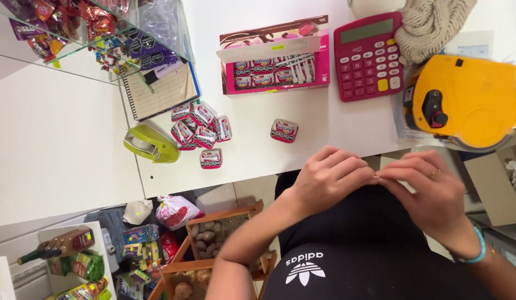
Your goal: Peeling price labels and applying them to small candy packages at a store counter.
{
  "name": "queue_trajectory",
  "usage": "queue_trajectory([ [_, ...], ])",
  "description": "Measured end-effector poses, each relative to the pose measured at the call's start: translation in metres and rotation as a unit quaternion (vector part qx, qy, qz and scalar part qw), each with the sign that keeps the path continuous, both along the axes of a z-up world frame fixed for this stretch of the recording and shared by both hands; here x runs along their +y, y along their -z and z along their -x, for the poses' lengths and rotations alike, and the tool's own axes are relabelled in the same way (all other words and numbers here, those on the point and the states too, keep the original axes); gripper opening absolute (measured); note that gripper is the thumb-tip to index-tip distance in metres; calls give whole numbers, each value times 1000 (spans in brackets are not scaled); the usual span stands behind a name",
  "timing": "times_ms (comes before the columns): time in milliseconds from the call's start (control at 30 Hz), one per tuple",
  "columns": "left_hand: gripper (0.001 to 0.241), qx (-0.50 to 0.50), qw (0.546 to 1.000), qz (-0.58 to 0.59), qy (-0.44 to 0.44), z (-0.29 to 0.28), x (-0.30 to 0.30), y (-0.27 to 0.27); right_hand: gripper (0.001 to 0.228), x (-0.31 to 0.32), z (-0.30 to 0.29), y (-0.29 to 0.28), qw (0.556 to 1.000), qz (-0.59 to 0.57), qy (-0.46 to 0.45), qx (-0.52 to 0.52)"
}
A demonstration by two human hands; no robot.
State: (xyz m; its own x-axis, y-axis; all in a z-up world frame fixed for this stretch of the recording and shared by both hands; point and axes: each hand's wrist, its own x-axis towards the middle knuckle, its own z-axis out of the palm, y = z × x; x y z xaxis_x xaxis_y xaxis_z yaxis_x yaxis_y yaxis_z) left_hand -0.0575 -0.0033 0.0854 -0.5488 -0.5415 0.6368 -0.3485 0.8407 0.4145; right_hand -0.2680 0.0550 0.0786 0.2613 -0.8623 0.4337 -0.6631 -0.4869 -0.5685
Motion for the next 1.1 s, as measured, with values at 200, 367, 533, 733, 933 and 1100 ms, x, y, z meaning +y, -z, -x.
queue_trajectory([
  [200, 25, -134, 991, 15, 9, 3, -12, 8, 7, -12, 15, -1, 993, 30, -20, 111],
  [367, 29, -187, 981, -55, 25, -14, -9, 11, 6, -12, 72, 31, 977, 65, 42, 198],
  [533, 15, -155, 977, -124, -76, -23, -47, 57, 11, -8, 58, -11, 980, 55, 22, 188],
  [733, 19, -64, 916, -329, -222, 3, -94, 95, 3, -14, 17, -4, 998, 22, 51, 32],
  [933, 22, 84, 960, -127, -235, -70, -74, 73, 8, -48, -37, 20, 1000, -6, 8, -23],
  [1100, 114, -92, 973, -172, -120, -141, -62, 74, 10, -86, -109, 64, 997, 30, -52, -39],
])
